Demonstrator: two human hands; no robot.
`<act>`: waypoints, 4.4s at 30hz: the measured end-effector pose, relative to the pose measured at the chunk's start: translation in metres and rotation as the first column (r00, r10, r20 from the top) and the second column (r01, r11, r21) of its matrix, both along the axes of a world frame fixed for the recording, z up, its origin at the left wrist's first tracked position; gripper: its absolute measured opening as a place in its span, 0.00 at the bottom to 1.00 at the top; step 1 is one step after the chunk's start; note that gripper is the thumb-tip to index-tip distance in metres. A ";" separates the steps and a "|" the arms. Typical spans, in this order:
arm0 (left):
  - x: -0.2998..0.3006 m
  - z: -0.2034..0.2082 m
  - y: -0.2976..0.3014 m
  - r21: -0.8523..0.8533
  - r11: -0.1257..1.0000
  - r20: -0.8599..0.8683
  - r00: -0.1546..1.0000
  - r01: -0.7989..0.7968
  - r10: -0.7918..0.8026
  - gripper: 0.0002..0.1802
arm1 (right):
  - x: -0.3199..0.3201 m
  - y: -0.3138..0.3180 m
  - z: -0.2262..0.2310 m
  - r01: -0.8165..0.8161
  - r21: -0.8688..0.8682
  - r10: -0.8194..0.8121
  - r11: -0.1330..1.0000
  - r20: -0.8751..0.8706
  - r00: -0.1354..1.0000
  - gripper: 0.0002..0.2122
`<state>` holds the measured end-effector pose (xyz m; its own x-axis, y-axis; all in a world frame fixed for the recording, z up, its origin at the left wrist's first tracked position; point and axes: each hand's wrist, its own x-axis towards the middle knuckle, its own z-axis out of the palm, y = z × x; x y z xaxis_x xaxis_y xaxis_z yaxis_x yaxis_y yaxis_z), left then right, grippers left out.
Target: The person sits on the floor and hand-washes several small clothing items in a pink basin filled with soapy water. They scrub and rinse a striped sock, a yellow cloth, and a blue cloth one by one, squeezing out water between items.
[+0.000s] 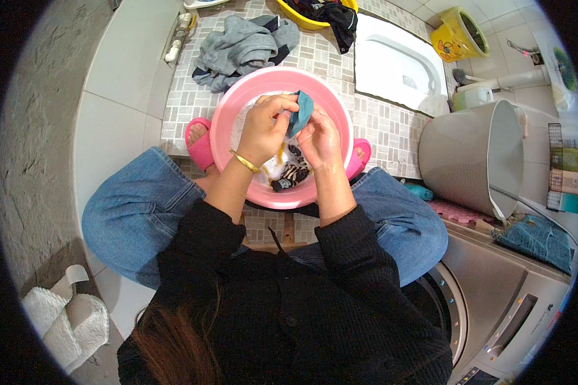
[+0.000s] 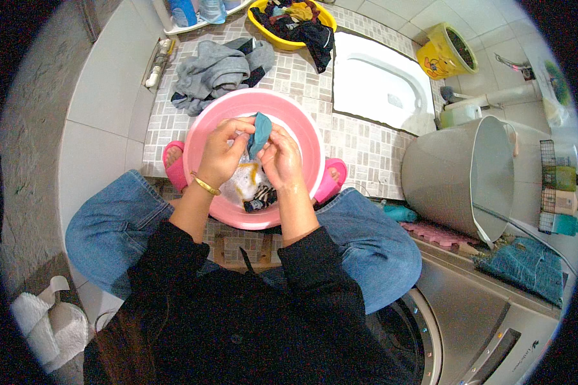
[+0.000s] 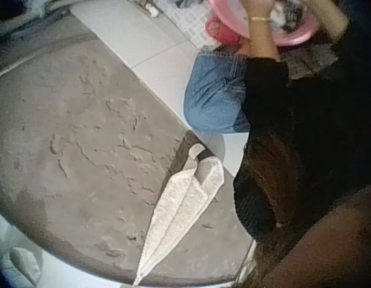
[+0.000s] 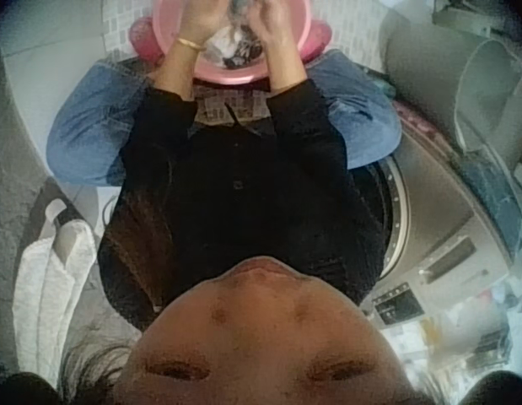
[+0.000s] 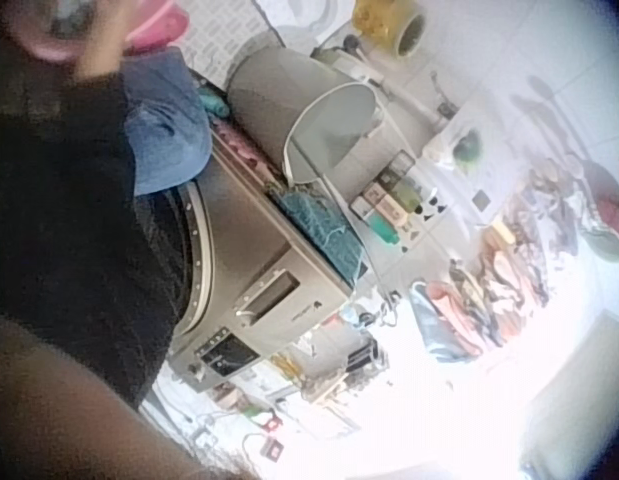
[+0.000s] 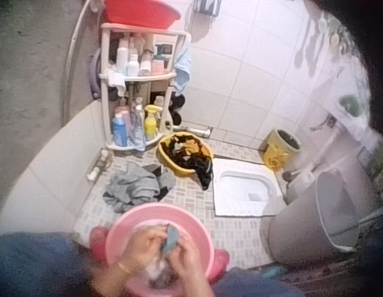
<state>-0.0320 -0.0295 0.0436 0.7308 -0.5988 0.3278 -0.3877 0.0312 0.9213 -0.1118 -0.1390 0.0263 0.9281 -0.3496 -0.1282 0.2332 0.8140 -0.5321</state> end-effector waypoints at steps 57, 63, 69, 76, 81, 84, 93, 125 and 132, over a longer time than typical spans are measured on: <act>0.003 -0.004 0.002 -0.142 0.909 -0.607 0.760 -0.391 0.232 0.04 | 0.007 0.003 0.021 0.091 -0.276 -0.137 0.957 -0.154 0.979 0.06; -0.001 0.002 0.002 -0.143 0.916 -0.581 0.781 -0.374 0.228 0.04 | 0.002 0.003 0.025 -0.267 -0.343 0.109 0.901 -0.416 0.903 0.12; -0.007 -0.015 -0.006 -0.061 0.933 -0.413 0.860 -0.355 0.300 0.08 | 0.007 0.010 0.022 0.012 -0.382 -0.120 0.924 -0.259 0.958 0.08; -0.008 -0.004 -0.001 0.039 0.999 -0.482 0.876 -0.004 0.023 0.16 | 0.008 0.001 0.026 0.250 -0.519 -0.414 0.818 -0.228 0.881 0.07; -0.001 0.003 0.000 0.114 0.943 -0.610 0.772 0.311 -0.181 0.18 | 0.004 -0.004 0.025 0.256 -0.705 -0.552 0.661 -0.227 0.802 0.08; 0.000 -0.001 0.009 0.062 0.858 -0.705 0.632 0.509 -0.323 0.17 | 0.006 -0.004 0.023 0.169 -0.658 -0.420 0.734 -0.244 0.874 0.08; 0.003 0.000 0.010 -0.073 0.987 -0.855 0.501 0.142 -0.135 0.15 | 0.005 -0.010 0.012 0.089 -0.412 -0.288 0.907 -0.451 0.845 0.17; 0.047 -0.011 0.034 -0.271 0.851 -0.837 0.547 -0.449 0.023 0.08 | -0.014 -0.008 -0.056 -0.153 -0.528 -0.079 0.835 -0.391 0.917 0.07; 0.046 -0.008 0.038 -0.204 0.909 -0.847 0.531 -0.364 0.023 0.20 | -0.009 -0.008 -0.052 -0.007 -0.635 -0.299 0.772 -0.374 0.878 0.08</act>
<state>0.0142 0.0081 0.0360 0.8569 -0.3912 -0.3358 0.4875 0.4027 0.7747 -0.1213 -0.1469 -0.0252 0.7560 -0.6196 -0.2112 -0.0557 0.2607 -0.9638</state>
